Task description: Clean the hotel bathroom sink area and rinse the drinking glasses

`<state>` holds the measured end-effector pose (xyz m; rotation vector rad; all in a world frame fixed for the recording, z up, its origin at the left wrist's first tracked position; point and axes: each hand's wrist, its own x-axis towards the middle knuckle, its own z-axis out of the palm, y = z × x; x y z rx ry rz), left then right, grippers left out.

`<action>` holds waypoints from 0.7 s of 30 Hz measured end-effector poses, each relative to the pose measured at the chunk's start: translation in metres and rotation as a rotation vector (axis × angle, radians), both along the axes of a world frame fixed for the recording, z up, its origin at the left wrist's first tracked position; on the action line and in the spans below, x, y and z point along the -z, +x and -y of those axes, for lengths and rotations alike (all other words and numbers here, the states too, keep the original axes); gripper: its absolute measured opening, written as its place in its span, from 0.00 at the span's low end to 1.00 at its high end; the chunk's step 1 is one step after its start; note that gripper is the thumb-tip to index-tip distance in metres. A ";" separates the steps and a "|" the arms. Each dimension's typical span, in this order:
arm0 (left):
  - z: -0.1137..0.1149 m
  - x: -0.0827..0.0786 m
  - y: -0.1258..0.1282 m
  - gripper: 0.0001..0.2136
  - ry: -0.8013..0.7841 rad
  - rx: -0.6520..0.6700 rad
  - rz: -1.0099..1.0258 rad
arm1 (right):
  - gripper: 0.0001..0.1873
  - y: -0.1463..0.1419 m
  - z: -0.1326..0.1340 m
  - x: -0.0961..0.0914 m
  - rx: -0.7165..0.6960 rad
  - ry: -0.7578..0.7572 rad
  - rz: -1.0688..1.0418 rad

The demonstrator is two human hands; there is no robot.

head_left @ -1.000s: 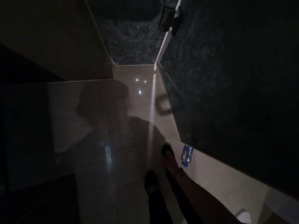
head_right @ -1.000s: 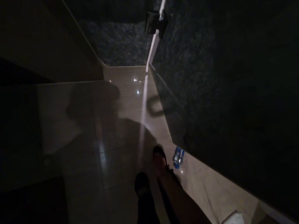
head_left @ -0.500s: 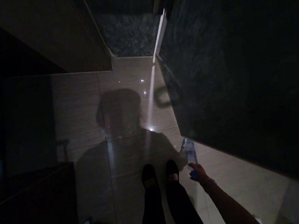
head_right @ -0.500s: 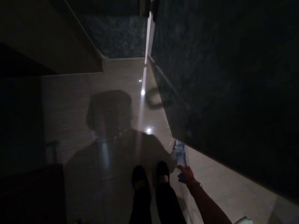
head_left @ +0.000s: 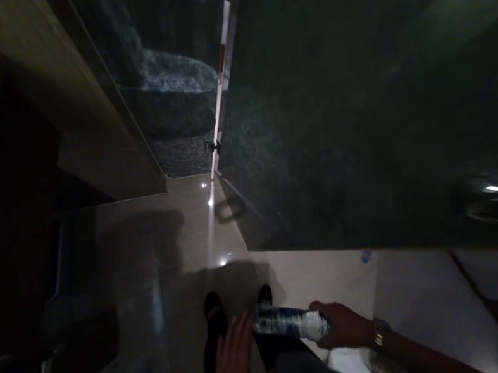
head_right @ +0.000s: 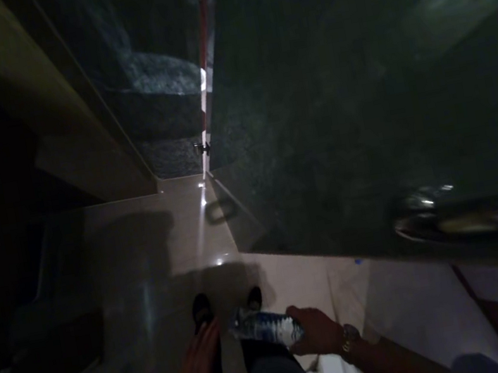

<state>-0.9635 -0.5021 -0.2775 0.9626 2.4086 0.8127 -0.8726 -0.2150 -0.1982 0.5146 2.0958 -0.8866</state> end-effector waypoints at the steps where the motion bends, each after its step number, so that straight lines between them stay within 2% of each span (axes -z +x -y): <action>1: -0.016 -0.020 0.001 0.42 -0.006 0.084 0.030 | 0.28 -0.009 -0.004 -0.032 -0.047 -0.028 -0.049; 3: -0.053 -0.053 -0.001 0.36 -0.086 0.229 0.138 | 0.29 -0.019 -0.013 -0.082 -0.068 -0.139 -0.159; 4: -0.071 -0.067 -0.002 0.33 -0.134 0.255 0.196 | 0.29 -0.018 -0.019 -0.098 -0.027 -0.206 -0.214; 6: -0.102 -0.089 -0.002 0.29 -0.181 0.196 0.250 | 0.34 -0.008 -0.037 -0.116 0.134 -0.330 -0.281; 9: -0.138 -0.105 0.013 0.27 -0.117 0.022 0.179 | 0.42 0.024 -0.078 -0.119 0.368 -0.456 -0.345; 12: -0.175 -0.106 0.048 0.27 -0.104 -0.084 0.139 | 0.39 0.069 -0.130 -0.115 0.478 -0.506 -0.448; 14: -0.208 -0.108 0.077 0.27 -0.143 -0.136 0.164 | 0.39 0.101 -0.165 -0.115 0.543 -0.512 -0.493; 18: -0.284 -0.125 0.131 0.24 -0.175 -0.159 0.212 | 0.44 0.152 -0.228 -0.114 0.632 -0.525 -0.539; 21: -0.333 -0.135 0.164 0.22 -0.160 -0.086 0.233 | 0.45 0.171 -0.261 -0.110 0.649 -0.524 -0.545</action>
